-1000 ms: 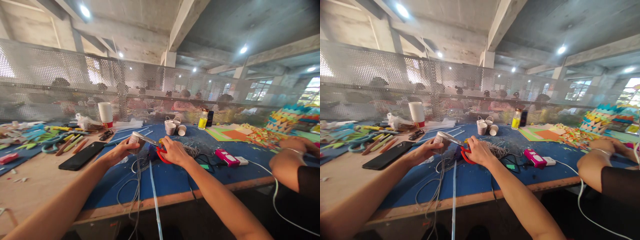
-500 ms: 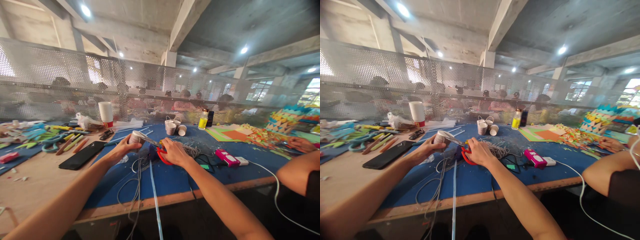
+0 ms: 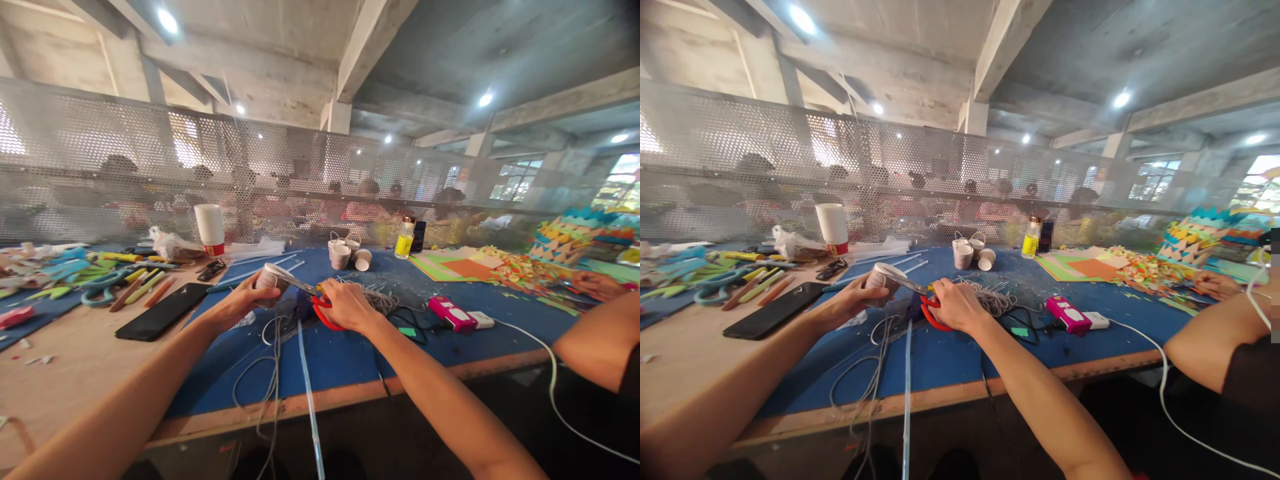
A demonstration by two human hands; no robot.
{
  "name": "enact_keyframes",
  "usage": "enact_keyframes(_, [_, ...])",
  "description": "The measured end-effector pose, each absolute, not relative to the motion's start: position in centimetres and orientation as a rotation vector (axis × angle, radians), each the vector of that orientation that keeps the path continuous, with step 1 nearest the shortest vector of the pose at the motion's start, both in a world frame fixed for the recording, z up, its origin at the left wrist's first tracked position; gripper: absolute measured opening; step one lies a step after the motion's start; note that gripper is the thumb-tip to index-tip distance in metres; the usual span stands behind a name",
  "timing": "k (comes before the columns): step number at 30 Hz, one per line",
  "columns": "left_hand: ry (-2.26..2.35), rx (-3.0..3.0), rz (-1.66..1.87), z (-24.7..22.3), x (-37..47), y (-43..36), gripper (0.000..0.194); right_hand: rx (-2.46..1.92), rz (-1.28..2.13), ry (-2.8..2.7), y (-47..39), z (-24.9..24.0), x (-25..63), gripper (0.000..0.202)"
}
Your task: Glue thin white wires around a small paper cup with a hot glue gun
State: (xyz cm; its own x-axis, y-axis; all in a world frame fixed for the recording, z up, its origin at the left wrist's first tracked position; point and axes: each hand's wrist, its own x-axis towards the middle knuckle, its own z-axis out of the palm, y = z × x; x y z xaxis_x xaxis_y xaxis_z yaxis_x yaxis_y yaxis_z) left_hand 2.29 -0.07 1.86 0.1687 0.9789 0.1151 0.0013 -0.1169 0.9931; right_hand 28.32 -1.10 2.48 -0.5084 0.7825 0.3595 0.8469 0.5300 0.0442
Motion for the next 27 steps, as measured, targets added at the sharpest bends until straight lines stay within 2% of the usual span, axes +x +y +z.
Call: enact_keyframes(27, [1.064,1.459,1.199,2.01,2.15,0.04,0.057,-1.388,-0.286,-2.503,-1.29,2.36,28.15,0.029])
